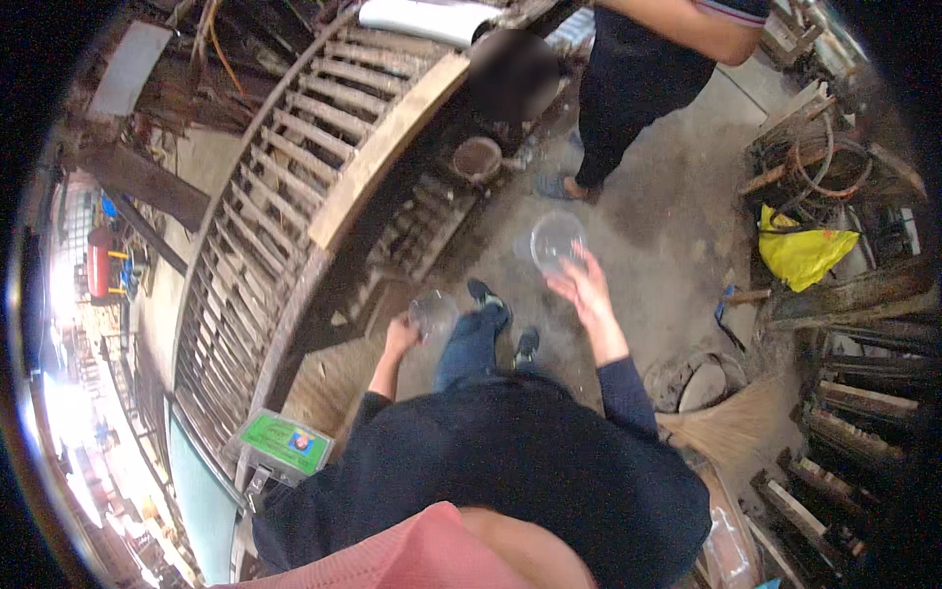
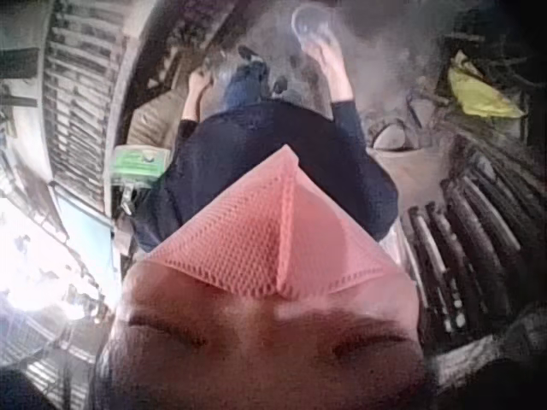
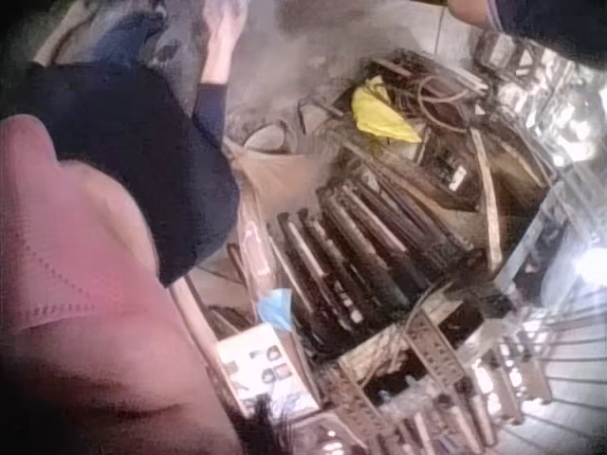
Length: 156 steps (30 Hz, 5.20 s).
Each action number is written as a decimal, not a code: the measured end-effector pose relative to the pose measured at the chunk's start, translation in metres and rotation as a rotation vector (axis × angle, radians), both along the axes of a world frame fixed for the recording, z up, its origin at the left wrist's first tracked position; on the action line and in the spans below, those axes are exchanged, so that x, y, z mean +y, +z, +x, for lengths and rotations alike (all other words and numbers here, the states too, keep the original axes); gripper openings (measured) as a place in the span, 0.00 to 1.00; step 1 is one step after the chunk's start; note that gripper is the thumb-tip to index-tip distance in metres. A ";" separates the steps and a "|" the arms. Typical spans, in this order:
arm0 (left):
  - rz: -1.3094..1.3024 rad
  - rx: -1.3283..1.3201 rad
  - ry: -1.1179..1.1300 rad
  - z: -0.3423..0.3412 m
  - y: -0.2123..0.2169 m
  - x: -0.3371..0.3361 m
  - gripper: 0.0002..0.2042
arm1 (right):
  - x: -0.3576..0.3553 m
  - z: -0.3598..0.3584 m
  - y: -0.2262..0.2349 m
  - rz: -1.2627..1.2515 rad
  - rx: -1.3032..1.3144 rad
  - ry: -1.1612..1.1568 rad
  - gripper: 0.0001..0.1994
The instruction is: The person walks through a workshop carrying two clear plastic cups, then pours liquid from them into a machine hopper. The person repeats this pouring action several times while standing next to the machine.
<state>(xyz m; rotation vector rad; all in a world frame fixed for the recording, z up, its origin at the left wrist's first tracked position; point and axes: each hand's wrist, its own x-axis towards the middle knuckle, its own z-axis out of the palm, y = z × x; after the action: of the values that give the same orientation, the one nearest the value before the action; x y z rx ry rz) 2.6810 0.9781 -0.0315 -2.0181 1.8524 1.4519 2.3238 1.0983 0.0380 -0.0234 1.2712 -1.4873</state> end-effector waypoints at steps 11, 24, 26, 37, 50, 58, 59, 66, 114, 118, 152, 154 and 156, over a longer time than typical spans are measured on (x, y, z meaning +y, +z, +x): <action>0.080 0.299 0.156 -0.055 0.028 -0.053 0.15 | -0.147 0.013 0.043 -0.103 0.017 0.159 0.26; 0.249 0.522 0.192 -0.094 0.052 -0.095 0.17 | -0.200 0.010 0.075 -0.125 0.044 0.283 0.25; 0.265 0.493 0.151 -0.099 0.050 -0.088 0.16 | -0.186 0.007 0.074 -0.100 0.052 0.264 0.25; 0.289 -0.117 -0.303 -0.085 0.042 -0.008 0.14 | -0.078 -0.008 0.034 0.087 -0.022 0.398 0.28; 0.083 -0.202 -0.061 -0.006 0.035 0.092 0.15 | -0.025 0.050 0.048 0.061 0.002 0.513 0.27; -0.101 -0.190 -0.494 0.076 0.043 0.071 0.16 | -0.022 0.142 0.060 0.021 -0.028 0.438 0.27; -0.107 -0.249 -0.680 0.089 0.042 0.075 0.16 | -0.017 0.153 0.059 0.068 -0.027 0.435 0.27; 0.146 -0.352 -0.311 0.143 0.030 0.075 0.18 | 0.002 0.186 0.051 0.137 -0.031 0.427 0.28; 0.110 -0.033 0.669 0.125 0.009 0.241 0.13 | 0.017 0.200 0.052 -0.012 0.011 0.775 0.21; 0.066 -0.157 0.912 0.120 0.012 0.298 0.13 | -0.002 0.207 0.054 -0.028 0.035 0.917 0.25; -0.068 -0.175 0.472 0.058 0.038 0.114 0.22 | -0.011 0.166 0.046 -0.077 -0.030 0.359 0.20; 0.030 -0.098 0.469 0.058 0.036 0.108 0.21 | -0.012 0.167 0.045 -0.032 -0.001 0.332 0.20; 0.044 -0.034 0.497 0.061 0.034 0.106 0.21 | -0.012 0.170 0.046 -0.072 -0.024 0.340 0.19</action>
<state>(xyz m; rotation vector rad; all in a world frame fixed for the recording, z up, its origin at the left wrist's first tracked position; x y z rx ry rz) 2.7422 1.0842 0.0027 -2.5838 1.3433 1.5172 2.4941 1.0861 0.0837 -0.2566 1.1295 -1.2341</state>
